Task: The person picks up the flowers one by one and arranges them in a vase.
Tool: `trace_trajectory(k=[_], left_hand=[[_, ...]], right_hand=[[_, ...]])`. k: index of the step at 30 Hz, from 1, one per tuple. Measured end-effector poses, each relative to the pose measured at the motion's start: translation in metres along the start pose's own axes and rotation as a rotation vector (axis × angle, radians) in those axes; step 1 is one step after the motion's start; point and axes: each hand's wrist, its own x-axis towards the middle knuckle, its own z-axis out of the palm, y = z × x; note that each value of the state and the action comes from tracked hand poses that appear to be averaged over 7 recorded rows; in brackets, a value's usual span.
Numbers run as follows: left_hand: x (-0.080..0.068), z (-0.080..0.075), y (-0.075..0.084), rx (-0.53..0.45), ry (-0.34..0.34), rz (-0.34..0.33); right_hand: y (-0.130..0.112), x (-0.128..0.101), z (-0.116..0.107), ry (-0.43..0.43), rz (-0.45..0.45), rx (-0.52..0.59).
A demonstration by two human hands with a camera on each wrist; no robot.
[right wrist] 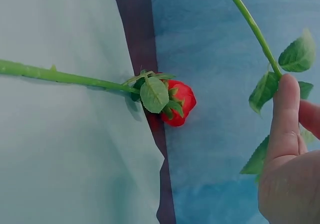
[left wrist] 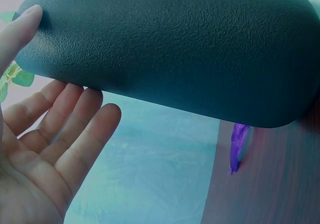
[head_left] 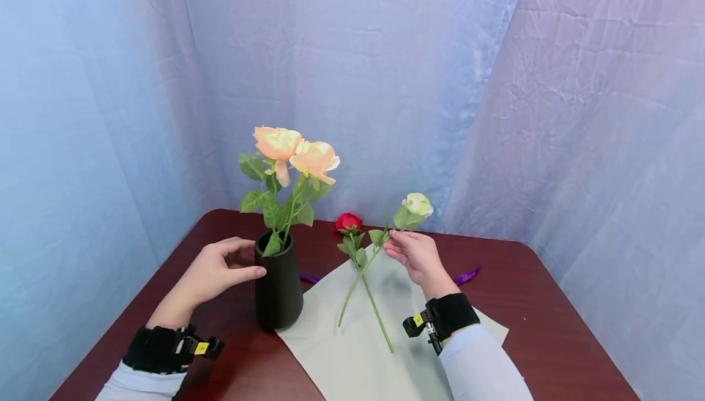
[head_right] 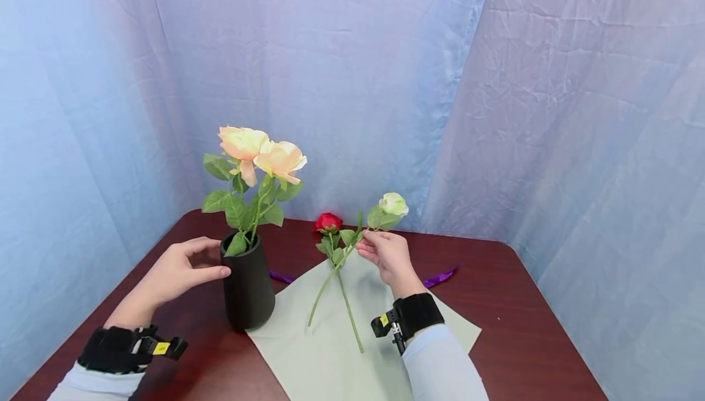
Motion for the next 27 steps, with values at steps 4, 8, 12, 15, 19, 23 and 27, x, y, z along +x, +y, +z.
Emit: trace_trajectory(k=[4,8,12,15,19,23,27], left_hand=[[0.002,0.001,-0.015,-0.002,0.005,-0.006],[0.003,0.002,-0.019,-0.027,0.01,0.005],[0.003,0.003,-0.018,-0.033,0.014,0.008],[0.003,0.003,-0.017,-0.03,0.015,0.007],[0.002,0.003,-0.017,-0.028,0.015,0.0],[0.003,0.003,-0.017,-0.025,0.016,0.001],[0.003,0.003,-0.017,-0.025,0.018,0.005]], right_hand=[[-0.001,0.0,-0.004,0.026,0.0,0.067],[-0.002,-0.001,-0.008,0.04,-0.012,0.097],[-0.001,-0.002,-0.012,0.049,-0.021,0.113],[0.0,-0.002,-0.015,0.06,-0.02,0.141],[0.0,-0.002,-0.019,0.065,-0.035,0.17],[-0.003,-0.003,-0.022,0.065,-0.054,0.198],[-0.007,-0.006,-0.025,0.052,-0.07,0.233]])
